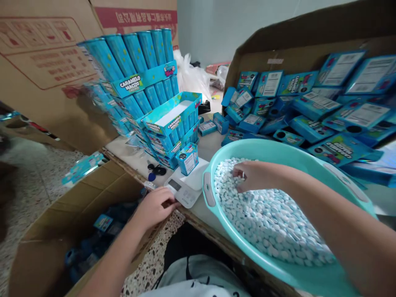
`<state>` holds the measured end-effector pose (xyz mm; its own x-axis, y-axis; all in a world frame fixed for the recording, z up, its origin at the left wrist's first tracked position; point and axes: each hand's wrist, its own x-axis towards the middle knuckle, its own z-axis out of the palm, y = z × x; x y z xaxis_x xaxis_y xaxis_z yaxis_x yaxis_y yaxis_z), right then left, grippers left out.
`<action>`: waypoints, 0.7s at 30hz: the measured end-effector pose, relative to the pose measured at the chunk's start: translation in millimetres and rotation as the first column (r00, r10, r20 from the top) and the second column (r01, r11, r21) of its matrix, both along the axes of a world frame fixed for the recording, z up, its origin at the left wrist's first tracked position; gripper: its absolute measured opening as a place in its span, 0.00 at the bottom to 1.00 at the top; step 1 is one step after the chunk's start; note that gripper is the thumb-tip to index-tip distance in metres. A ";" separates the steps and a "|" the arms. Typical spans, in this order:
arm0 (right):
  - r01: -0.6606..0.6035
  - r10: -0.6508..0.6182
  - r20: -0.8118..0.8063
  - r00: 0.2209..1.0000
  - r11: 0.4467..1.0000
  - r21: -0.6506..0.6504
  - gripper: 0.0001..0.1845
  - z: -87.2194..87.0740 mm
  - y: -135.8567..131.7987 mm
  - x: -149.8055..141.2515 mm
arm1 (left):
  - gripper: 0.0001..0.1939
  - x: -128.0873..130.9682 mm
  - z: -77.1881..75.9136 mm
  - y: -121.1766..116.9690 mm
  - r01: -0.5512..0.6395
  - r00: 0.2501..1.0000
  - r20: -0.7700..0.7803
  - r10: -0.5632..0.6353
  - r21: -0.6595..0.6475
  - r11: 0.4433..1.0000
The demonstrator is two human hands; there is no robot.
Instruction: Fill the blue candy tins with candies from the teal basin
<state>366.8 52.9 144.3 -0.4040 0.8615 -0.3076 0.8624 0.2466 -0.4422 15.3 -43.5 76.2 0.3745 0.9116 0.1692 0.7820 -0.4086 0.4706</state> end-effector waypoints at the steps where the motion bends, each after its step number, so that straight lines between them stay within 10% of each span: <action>1: -0.004 0.004 0.013 1.000 1.000 -0.009 0.15 -1.0 0.5 -0.7 | 0.12 -2.0 -1.0 -0.6 0.075 0.996 -0.041 -0.076 -0.028 0.997; 10: -0.008 0.010 0.061 0.998 0.999 -0.031 0.09 -0.3 0.2 -4.8 | 0.12 28.3 -13.3 24.9 0.119 0.993 -0.016 -0.120 -0.049 0.992; 15: 0.003 0.000 0.105 0.994 1.000 -0.023 0.06 3.7 -2.0 -6.1 | 0.08 32.5 -16.1 27.2 0.162 0.985 0.027 -0.170 0.179 0.970; 21: 0.025 -0.026 0.089 0.996 0.999 0.020 0.03 7.6 4.8 3.0 | 0.14 93.1 16.9 13.4 0.356 0.877 0.185 -0.443 0.369 0.859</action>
